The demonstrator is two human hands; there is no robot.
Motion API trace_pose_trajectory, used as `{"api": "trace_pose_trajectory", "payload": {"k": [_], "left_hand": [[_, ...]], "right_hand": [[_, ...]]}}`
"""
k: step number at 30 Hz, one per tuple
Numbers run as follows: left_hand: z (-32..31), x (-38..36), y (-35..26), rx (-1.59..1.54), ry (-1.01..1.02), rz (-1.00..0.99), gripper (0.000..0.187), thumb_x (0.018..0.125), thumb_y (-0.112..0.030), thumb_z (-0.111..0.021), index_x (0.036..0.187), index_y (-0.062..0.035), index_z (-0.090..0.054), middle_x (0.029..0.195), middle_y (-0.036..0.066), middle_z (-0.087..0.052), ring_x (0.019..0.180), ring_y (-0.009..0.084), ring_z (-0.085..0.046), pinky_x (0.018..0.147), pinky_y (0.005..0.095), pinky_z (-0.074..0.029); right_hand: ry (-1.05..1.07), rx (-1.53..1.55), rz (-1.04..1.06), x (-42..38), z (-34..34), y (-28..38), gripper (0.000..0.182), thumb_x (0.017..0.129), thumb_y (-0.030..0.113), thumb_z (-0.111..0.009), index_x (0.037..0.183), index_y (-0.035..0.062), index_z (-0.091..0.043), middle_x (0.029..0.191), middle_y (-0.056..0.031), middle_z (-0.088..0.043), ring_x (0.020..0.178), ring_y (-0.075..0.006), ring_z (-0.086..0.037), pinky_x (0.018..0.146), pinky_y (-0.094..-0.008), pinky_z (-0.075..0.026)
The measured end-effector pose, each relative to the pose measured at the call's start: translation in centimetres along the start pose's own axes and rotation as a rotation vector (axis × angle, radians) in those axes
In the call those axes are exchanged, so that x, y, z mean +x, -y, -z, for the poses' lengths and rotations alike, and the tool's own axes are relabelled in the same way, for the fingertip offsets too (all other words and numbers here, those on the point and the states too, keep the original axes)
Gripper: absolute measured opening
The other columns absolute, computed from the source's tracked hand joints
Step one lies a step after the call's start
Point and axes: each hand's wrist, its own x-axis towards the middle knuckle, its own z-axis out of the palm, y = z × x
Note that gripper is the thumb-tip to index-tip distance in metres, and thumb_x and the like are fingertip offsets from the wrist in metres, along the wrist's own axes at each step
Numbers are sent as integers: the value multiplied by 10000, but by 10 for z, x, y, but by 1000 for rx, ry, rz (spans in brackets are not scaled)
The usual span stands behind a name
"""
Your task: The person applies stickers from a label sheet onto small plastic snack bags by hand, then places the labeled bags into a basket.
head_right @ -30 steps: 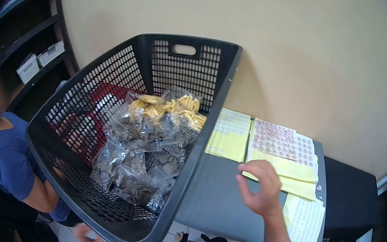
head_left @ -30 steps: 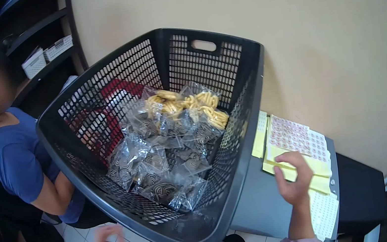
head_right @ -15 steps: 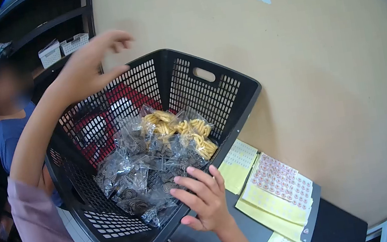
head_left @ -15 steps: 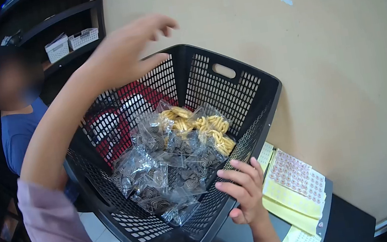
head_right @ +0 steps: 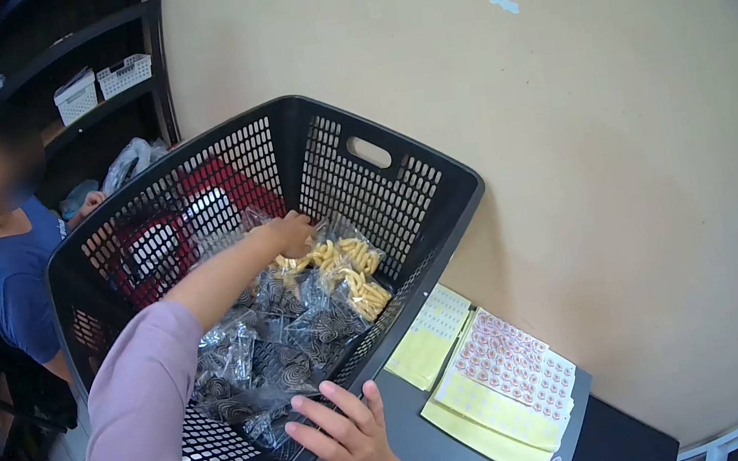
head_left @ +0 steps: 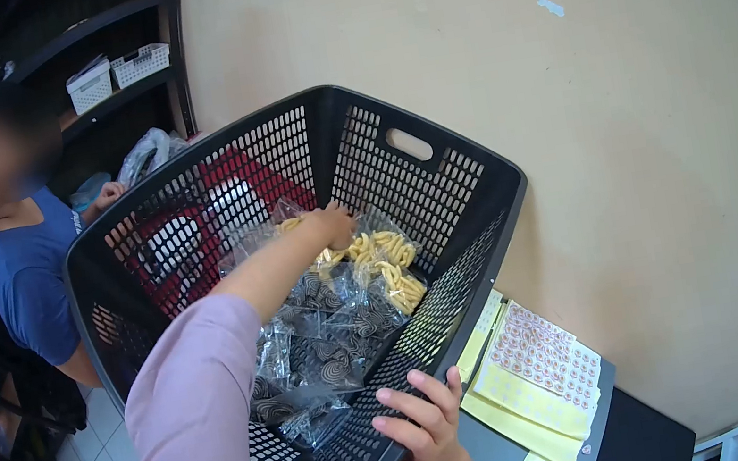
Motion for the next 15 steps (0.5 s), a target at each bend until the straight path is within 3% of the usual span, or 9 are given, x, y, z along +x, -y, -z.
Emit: {"api": "trace_pose_trajectory", "payload": {"k": [3,6,8,10,11,12,15], "left_hand": [[-35,9,-1,-121,-14,80,471,724,-384,-535,1168,-234,-496,1359,116,-250,1254,353,-162,984,468,-248],[-59,19,3,-257,15,130,501,705,-342,-550,1186,-220,-482,1329,96,-298,1250,319,-188,966,496,-257],[-67,18,5,-260,-36,124,481,688,-333,-564,1146,-192,-522,1276,105,-381,1224,312,-252,955,456,-294],[-68,23,12,-377,-212,77,428,676,-318,-575,1066,-143,-581,1186,123,-474,1172,286,-349,940,387,-334],[-65,21,14,-430,-326,58,359,669,-300,-589,956,-87,-630,1045,133,-565,1032,286,-491,888,344,-389],[-60,20,17,-432,-326,60,359,669,-300,-589,956,-87,-630,1045,133,-565,1032,286,-491,888,344,-389],[-31,15,23,-718,-593,-10,281,684,-266,-620,844,-35,-636,899,151,-598,858,273,-573,789,347,-439]], "right_hand": [[-10,-25,-22,-3,-2,4,487,873,501,-215,1021,192,-562,1139,-3,-519,1144,-235,-367,1031,-469,-56],[-34,-4,-52,-6,-4,9,481,874,500,-211,1022,197,-553,1133,11,-523,1143,-230,-365,1032,-476,-50],[-30,-7,-61,-7,-5,8,470,873,502,-217,1016,205,-551,1123,23,-529,1140,-221,-366,1033,-479,-49],[-61,-9,-38,-8,-6,7,461,867,512,-226,1012,219,-552,1115,28,-533,1137,-212,-367,1034,-477,-52],[-59,-7,-37,-8,-7,5,461,867,512,-226,1012,219,-552,1115,28,-533,1137,-212,-367,1034,-477,-52],[-59,-9,-24,-8,-7,4,463,860,524,-233,1006,224,-554,1114,29,-533,1136,-208,-369,1035,-473,-54],[-64,-6,-4,-10,-7,0,465,847,546,-250,992,230,-559,1115,32,-532,1135,-205,-370,1037,-466,-55]]}}
